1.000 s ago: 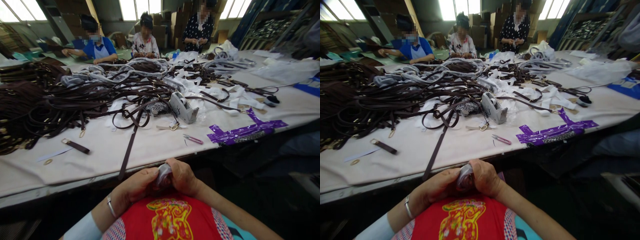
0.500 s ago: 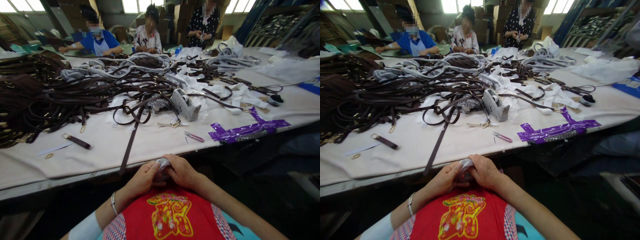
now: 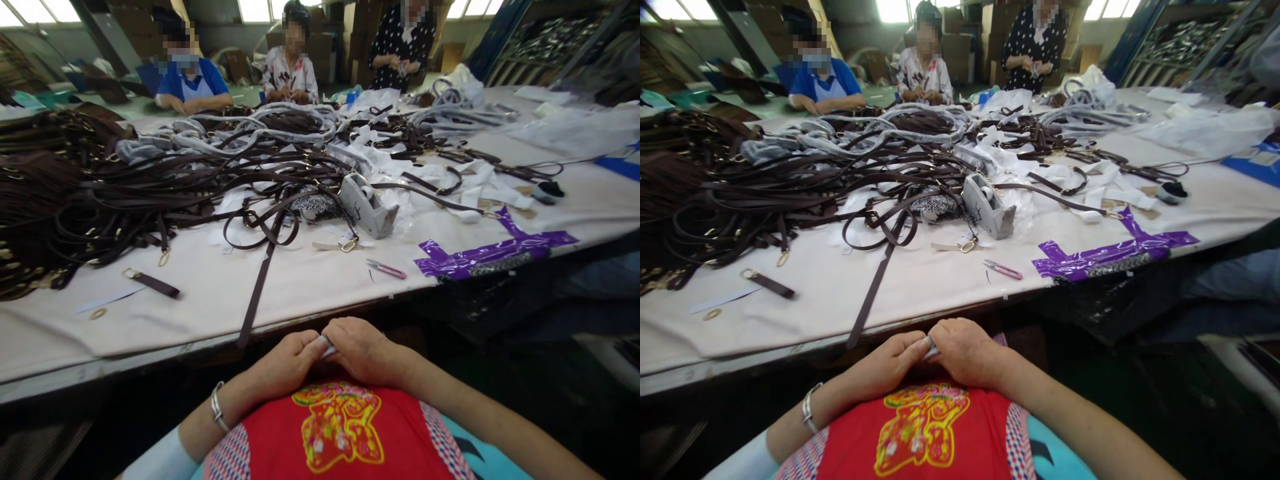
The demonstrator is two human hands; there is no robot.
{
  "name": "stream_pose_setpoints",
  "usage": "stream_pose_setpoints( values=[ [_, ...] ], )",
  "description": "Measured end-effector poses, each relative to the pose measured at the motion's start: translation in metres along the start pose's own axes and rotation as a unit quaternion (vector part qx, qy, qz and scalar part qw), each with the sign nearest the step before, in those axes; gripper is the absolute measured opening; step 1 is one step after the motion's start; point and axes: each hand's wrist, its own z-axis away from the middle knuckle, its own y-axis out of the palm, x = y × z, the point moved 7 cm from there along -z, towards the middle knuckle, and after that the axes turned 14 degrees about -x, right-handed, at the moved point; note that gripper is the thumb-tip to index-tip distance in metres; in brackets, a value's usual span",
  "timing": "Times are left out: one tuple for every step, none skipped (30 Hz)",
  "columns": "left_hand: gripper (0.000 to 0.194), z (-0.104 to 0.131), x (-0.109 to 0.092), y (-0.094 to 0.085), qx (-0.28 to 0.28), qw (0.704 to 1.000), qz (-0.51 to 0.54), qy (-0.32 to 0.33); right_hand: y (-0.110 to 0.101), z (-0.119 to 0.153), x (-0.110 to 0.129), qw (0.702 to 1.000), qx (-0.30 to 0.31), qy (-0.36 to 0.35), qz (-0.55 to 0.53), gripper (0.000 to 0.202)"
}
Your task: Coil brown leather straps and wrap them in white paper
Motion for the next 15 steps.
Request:
stream_pose_setpoints(
  values=[
    [0.045,-0.001,0.000,0.001,0.002,1.000,-0.012,0.011,0.000,0.001,0.000,1.000,0.001,0.002,0.012,0.021],
    [0.045,-0.001,-0.001,0.001,0.002,0.999,-0.025,0.025,0.000,0.002,0.000,1.000,0.000,0.001,0.024,0.020],
    [0.044,-0.002,-0.002,0.001,0.000,0.998,-0.037,0.041,-0.001,0.002,0.001,0.999,0.000,0.001,0.035,0.018],
    [0.044,-0.002,-0.003,0.001,-0.002,0.997,-0.047,0.054,-0.002,0.002,0.001,0.999,-0.001,-0.001,0.046,0.016],
    [0.044,-0.002,-0.004,0.001,-0.001,0.997,-0.052,0.063,-0.003,0.002,0.001,0.998,-0.002,-0.005,0.056,0.014],
    [0.043,-0.002,-0.004,0.002,0.003,0.996,-0.052,0.067,-0.003,0.002,0.002,0.998,-0.005,-0.009,0.064,0.013],
    [0.043,-0.002,-0.003,0.002,0.010,0.997,-0.045,0.067,-0.004,0.003,0.002,0.997,-0.007,-0.014,0.071,0.011],
    [0.044,-0.001,-0.002,0.002,0.022,0.997,-0.033,0.064,-0.004,0.003,0.002,0.997,-0.009,-0.018,0.075,0.010],
    [0.044,0.000,-0.001,0.003,0.037,0.998,-0.014,0.057,-0.004,0.003,0.002,0.997,-0.011,-0.023,0.077,0.010],
    [0.045,0.001,0.001,0.004,0.052,0.998,0.012,0.045,-0.004,0.003,0.002,0.997,-0.013,-0.027,0.078,0.010],
    [0.046,0.002,0.003,0.005,0.067,0.996,0.045,0.029,-0.003,0.003,0.002,0.996,-0.015,-0.029,0.078,0.010],
    [0.048,0.003,0.006,0.006,0.079,0.994,0.081,0.012,-0.002,0.003,0.002,0.996,-0.016,-0.030,0.078,0.009],
    [0.050,0.003,0.008,0.007,0.087,0.989,0.116,-0.005,-0.001,0.002,0.001,0.996,-0.016,-0.030,0.077,0.009],
    [0.052,0.004,0.010,0.008,0.088,0.985,0.147,-0.020,0.001,0.002,0.001,0.997,-0.016,-0.030,0.075,0.009],
    [0.052,0.003,0.012,0.008,0.081,0.981,0.171,-0.032,0.002,0.001,0.000,0.997,-0.016,-0.027,0.072,0.009]
  ],
)
